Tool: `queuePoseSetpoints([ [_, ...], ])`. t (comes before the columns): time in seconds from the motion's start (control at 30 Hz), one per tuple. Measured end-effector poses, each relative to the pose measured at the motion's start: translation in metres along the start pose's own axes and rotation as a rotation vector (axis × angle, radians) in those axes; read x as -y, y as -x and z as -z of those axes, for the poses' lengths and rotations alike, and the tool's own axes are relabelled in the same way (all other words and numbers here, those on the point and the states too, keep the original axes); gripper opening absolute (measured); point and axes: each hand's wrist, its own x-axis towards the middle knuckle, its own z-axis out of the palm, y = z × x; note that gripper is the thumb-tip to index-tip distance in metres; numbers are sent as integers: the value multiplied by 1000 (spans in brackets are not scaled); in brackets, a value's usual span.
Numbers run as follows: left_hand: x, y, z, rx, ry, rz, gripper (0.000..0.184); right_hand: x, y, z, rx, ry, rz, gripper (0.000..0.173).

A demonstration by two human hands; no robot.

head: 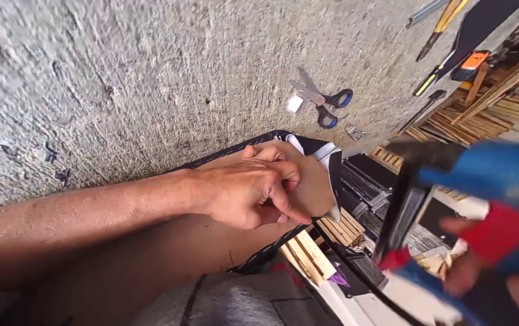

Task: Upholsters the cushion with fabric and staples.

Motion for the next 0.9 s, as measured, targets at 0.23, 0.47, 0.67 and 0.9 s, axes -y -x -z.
queuePoseSetpoints([
  [0.23,-6,-1,12,-17,30,13,34,-132,-206,-101,-671,709,440,56],
  [0.47,-24,-8,15,-106,88,59,19,-145,-249,-137,-595,439,432,54],
  [0.67,-69,-11,24,-151,-192,222,23,-136,-129,-135,-180,-579,762,42],
  [0.9,-203,-6,61,-432,-676,221,33,-142,-116,-188,-240,-703,960,58],
])
